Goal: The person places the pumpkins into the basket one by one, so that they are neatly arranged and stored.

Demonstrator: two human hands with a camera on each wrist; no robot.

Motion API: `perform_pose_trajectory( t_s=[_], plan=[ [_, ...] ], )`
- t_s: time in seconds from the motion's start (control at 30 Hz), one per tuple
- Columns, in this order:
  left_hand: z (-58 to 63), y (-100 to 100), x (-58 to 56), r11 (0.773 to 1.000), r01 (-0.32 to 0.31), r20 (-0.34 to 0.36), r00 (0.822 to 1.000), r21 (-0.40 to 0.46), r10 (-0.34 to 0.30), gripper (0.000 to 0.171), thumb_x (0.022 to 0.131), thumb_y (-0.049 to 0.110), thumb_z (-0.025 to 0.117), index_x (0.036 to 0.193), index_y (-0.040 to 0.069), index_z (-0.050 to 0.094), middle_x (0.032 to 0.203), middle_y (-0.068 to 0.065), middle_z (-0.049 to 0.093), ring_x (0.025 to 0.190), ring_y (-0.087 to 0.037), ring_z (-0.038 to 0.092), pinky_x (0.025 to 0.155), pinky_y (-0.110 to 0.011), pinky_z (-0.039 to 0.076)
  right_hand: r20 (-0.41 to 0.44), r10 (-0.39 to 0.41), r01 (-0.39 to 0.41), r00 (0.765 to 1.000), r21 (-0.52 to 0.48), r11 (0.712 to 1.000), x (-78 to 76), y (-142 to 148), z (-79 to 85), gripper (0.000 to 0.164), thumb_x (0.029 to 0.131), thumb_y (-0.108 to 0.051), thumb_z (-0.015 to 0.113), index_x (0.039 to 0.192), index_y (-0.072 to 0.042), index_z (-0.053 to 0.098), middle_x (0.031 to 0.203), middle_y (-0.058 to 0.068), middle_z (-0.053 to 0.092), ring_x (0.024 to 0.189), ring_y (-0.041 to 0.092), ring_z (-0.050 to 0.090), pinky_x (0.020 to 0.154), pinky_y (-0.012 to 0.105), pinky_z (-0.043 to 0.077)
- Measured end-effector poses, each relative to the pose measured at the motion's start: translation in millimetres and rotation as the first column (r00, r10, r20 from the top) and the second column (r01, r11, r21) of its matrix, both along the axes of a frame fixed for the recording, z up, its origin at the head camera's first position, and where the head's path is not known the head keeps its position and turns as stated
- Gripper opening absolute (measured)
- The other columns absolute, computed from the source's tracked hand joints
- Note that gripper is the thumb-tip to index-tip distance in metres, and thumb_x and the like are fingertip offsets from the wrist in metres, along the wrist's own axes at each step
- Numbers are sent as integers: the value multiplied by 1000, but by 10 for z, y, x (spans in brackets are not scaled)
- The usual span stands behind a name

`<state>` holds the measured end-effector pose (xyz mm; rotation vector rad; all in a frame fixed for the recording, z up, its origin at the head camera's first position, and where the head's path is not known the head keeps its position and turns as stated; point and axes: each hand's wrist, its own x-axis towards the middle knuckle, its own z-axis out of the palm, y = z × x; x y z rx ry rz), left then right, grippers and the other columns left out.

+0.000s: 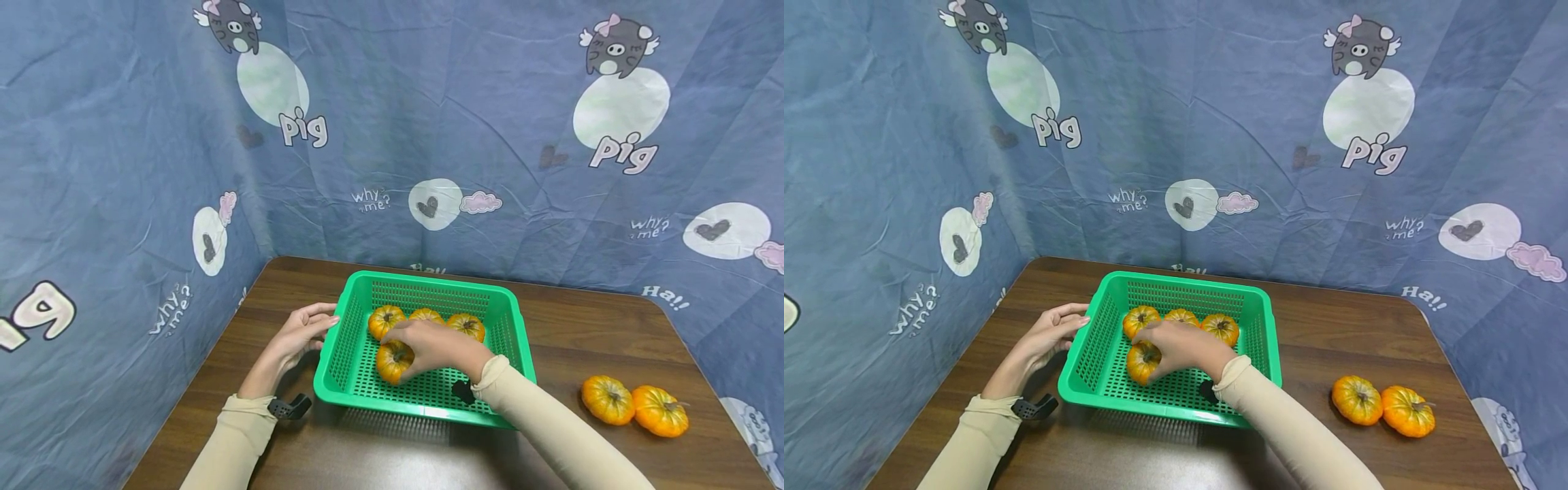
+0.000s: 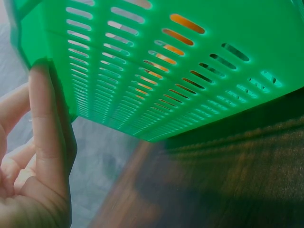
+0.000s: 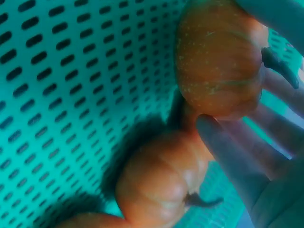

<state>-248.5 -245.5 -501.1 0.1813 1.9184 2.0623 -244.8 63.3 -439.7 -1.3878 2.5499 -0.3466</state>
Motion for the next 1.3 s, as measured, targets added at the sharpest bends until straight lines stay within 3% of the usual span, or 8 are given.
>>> perform_pose_trajectory(
  t_s=[0.23, 0.5, 0.8, 1.3],
  plan=[
    [-5, -7, -4, 1000, 5, -6, 1000, -1, -5, 54, 105, 16, 63, 151, -2, 42, 94, 6, 75, 71, -6, 71, 61, -21, 62, 48, 21, -23, 999, 31, 999, 18, -116, -47, 64, 81, -34, 90, 138, -20, 65, 138, -4, 66, 120, 10, 63, 102, 28, 56],
    [-13, -2, -6, 1000, -1, -2, 1000, -2, 1, 52, 105, 15, 62, 150, -2, 43, 92, 5, 75, 70, -6, 71, 59, -21, 62, 85, 53, -58, 995, 50, 997, 12, -212, -83, 63, 82, -26, 90, 139, -16, 64, 137, -2, 68, 121, 10, 63, 103, 24, 55],
    [-3, 8, -5, 1000, -1, -4, 1000, -11, 1, 53, 104, 16, 64, 150, -1, 44, 93, 5, 75, 71, -6, 71, 59, -21, 62, 78, 45, -49, 996, 59, 997, -14, -242, -110, 66, 84, -29, 89, 143, -19, 62, 142, -5, 64, 128, 9, 60, 108, 24, 52],
    [1, 1, 1, 1000, -1, -4, 1000, -15, 1, 54, 104, 16, 64, 151, -2, 43, 95, 6, 76, 71, -6, 71, 60, -21, 62, 54, 24, -27, 998, 46, 999, -1, -227, -62, 62, 84, -31, 89, 140, -22, 64, 144, -3, 63, 128, 13, 61, 106, 28, 54]
  ],
)
